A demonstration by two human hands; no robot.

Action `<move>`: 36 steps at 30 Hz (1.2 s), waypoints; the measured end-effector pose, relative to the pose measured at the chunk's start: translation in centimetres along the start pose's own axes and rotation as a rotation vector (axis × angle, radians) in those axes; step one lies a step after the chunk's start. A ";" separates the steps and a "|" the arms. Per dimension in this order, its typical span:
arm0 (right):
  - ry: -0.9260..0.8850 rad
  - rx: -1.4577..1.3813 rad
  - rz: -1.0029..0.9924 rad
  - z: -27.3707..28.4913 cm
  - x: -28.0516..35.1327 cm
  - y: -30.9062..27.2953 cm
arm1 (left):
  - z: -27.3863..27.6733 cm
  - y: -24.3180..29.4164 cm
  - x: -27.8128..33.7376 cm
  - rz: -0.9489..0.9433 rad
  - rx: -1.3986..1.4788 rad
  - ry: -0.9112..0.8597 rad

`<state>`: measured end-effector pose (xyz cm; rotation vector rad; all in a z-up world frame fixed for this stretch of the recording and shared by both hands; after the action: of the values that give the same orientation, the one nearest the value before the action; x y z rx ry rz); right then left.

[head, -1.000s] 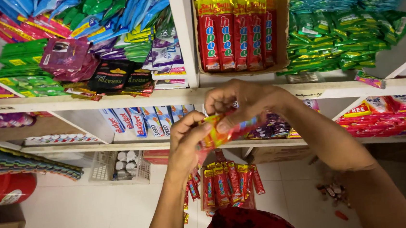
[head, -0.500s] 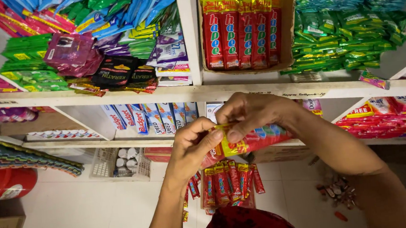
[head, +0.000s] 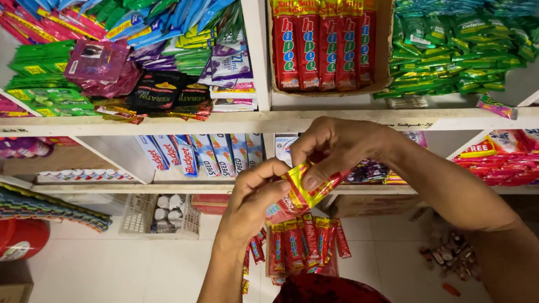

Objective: Organizing small packaged snacks on store shelves, picking up fallen items, and arranging them neatly in a box.

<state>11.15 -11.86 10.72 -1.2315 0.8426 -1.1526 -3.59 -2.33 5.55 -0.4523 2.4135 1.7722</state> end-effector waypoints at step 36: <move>-0.193 0.252 -0.120 -0.1 -1.2 -0.3 | 1.0 -1.1 -0.6 0.280 -0.191 -0.129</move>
<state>10.70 -10.75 10.88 -1.1728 0.4695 -1.1748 -2.77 -1.54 4.42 -0.0116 2.3213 2.0830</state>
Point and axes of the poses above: each hand's wrist, its own x-axis away from the middle knuckle, its own z-axis out of the back of the hand, y = z × x, the point moved 5 cm from there along -x, towards the middle knuckle, and after that the axes turned 1 degree about -y, right-handed, at the moved point
